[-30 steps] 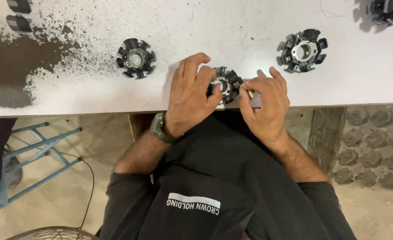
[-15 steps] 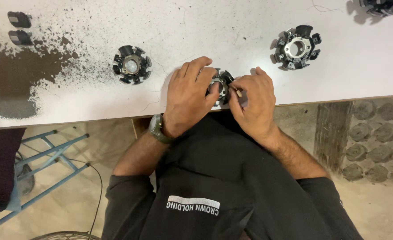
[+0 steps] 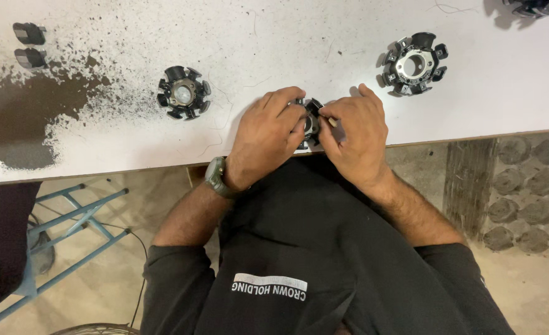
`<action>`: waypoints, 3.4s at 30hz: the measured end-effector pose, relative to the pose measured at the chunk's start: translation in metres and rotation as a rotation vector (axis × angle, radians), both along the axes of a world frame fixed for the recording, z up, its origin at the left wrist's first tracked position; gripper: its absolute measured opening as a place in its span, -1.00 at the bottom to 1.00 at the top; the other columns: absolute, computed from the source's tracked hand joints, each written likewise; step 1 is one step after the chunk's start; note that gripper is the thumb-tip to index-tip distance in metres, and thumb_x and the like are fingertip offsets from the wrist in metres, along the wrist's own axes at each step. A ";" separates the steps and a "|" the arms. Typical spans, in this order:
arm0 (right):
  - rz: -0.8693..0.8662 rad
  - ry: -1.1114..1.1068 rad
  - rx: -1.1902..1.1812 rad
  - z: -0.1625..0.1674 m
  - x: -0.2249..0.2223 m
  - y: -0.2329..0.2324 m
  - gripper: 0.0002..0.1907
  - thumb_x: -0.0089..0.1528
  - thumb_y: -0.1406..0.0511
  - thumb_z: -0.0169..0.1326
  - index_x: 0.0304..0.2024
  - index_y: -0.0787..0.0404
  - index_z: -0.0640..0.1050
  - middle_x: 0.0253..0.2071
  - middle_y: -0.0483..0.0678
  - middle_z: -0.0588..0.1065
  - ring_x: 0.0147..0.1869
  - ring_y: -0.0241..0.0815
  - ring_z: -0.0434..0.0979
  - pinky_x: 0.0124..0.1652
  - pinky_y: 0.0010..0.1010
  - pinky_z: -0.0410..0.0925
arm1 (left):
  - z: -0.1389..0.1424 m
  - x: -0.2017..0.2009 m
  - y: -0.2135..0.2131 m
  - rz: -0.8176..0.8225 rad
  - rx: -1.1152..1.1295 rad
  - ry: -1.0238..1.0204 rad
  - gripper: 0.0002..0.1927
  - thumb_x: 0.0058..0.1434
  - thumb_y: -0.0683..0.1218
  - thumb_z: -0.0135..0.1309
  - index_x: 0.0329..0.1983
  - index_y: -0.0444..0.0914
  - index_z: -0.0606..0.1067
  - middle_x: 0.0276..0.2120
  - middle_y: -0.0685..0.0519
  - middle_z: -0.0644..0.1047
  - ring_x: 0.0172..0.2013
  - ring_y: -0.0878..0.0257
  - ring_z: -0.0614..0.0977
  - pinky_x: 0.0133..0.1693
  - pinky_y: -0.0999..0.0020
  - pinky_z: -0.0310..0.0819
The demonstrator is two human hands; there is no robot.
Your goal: The person sits at a white workbench fitting black friction pads into the slots of a metal clutch hub, pressing each pad in by hand and using a small block to seat them. They work through pads one at a time, setting completed hubs aside and picking up new pads from a pile on the table.
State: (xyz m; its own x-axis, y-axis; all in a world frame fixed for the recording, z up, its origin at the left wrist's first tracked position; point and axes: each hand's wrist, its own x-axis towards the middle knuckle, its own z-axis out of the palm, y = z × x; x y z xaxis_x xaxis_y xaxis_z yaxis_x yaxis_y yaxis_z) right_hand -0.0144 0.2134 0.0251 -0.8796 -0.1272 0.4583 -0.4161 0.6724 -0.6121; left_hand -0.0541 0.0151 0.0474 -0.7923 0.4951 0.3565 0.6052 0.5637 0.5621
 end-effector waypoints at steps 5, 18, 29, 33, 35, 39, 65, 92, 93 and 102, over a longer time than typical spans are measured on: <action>0.013 0.079 -0.049 -0.004 0.011 0.002 -0.74 0.18 0.48 0.28 -0.14 0.21 0.51 -0.14 -0.02 0.51 0.15 0.02 0.54 0.48 0.12 0.07 | -0.002 0.004 0.001 0.076 0.091 -0.061 -0.82 0.27 -0.23 0.19 -0.07 -0.30 0.53 0.01 -0.02 0.56 -0.10 0.02 0.65 -0.09 0.20 0.59; 0.043 0.071 0.006 -0.014 0.011 -0.004 -0.71 0.16 0.48 0.32 -0.11 0.22 0.55 -0.16 -0.03 0.50 0.16 0.01 0.51 0.50 0.14 -0.01 | -0.007 0.012 0.000 0.129 0.105 -0.100 -0.85 0.26 -0.25 0.17 -0.12 -0.28 0.50 -0.02 0.01 0.57 -0.12 0.02 0.66 -0.14 0.20 0.60; 0.063 0.112 0.010 -0.017 0.012 -0.006 -0.69 0.15 0.49 0.32 -0.10 0.20 0.55 -0.16 -0.04 0.50 0.16 -0.01 0.51 0.49 0.11 0.02 | -0.007 0.017 -0.005 0.099 0.143 -0.183 -0.82 0.19 -0.29 0.15 -0.17 -0.31 0.43 0.06 -0.04 0.54 -0.17 0.00 0.66 -0.20 0.18 0.59; 0.063 0.126 0.048 -0.018 0.011 -0.006 -0.67 0.13 0.51 0.34 -0.09 0.19 0.56 -0.16 -0.05 0.50 0.16 -0.02 0.50 0.48 0.09 0.03 | -0.013 0.021 -0.003 0.114 0.156 -0.171 -0.82 0.20 -0.27 0.16 -0.16 -0.30 0.44 0.08 -0.04 0.53 -0.15 -0.03 0.65 -0.16 0.17 0.57; 0.053 0.117 0.082 -0.018 0.010 -0.005 -0.67 0.14 0.51 0.34 -0.09 0.19 0.56 -0.14 -0.05 0.50 0.17 -0.01 0.49 0.49 0.07 0.03 | -0.014 0.022 -0.003 0.088 0.141 -0.187 -0.82 0.22 -0.25 0.16 -0.14 -0.29 0.45 0.10 -0.04 0.52 -0.08 -0.03 0.63 -0.10 0.15 0.57; 0.028 0.100 0.127 -0.012 0.006 0.007 -0.70 0.23 0.49 0.33 -0.05 0.22 0.54 -0.07 0.00 0.49 0.22 0.02 0.47 0.49 0.09 0.04 | -0.006 0.011 -0.028 0.072 0.043 0.063 -0.75 0.25 -0.12 0.25 -0.06 -0.25 0.49 0.23 -0.10 0.45 0.21 -0.04 0.50 0.17 -0.02 0.48; 0.077 0.055 0.043 -0.001 0.003 -0.017 -0.74 0.22 0.48 0.27 -0.08 0.23 0.52 -0.09 0.01 0.51 0.14 0.03 0.51 0.45 0.11 0.09 | -0.003 0.011 -0.025 0.119 0.012 -0.113 -0.79 0.24 -0.06 0.29 -0.21 -0.27 0.54 0.27 -0.14 0.41 0.32 -0.12 0.40 0.27 -0.10 0.27; 0.091 0.084 0.042 -0.005 0.005 -0.027 -0.66 0.15 0.52 0.32 -0.07 0.20 0.54 -0.15 -0.01 0.50 0.07 -0.01 0.51 0.47 0.09 0.11 | -0.012 0.018 -0.026 0.198 0.138 -0.091 -0.83 0.22 -0.19 0.29 -0.16 -0.25 0.55 0.23 -0.04 0.44 0.15 0.03 0.49 0.13 0.10 0.44; 0.094 0.087 0.041 -0.003 0.005 -0.027 -0.66 0.15 0.52 0.32 -0.07 0.20 0.54 -0.16 -0.02 0.50 0.06 -0.01 0.50 0.46 0.10 0.13 | -0.012 0.018 -0.026 0.197 0.158 -0.063 -0.84 0.22 -0.20 0.29 -0.16 -0.24 0.56 0.23 -0.03 0.44 0.17 0.02 0.48 0.15 0.10 0.43; 0.120 -0.036 -0.023 0.008 -0.003 -0.025 -0.76 0.17 0.48 0.30 -0.16 0.21 0.55 -0.19 -0.06 0.55 -0.06 -0.04 0.56 0.42 0.12 0.24 | -0.012 0.023 -0.022 0.136 0.155 -0.100 -0.84 0.12 -0.18 0.28 -0.26 -0.21 0.54 0.18 -0.04 0.44 0.30 -0.05 0.40 0.26 0.02 0.30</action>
State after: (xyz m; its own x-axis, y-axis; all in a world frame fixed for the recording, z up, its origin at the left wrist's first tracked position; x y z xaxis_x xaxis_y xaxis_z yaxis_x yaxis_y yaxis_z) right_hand -0.0171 0.1886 0.0334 -0.8747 -0.2222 0.4308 -0.4702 0.6047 -0.6428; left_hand -0.0314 -0.0067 0.0359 -0.8833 0.3266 0.3364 0.4664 0.5387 0.7016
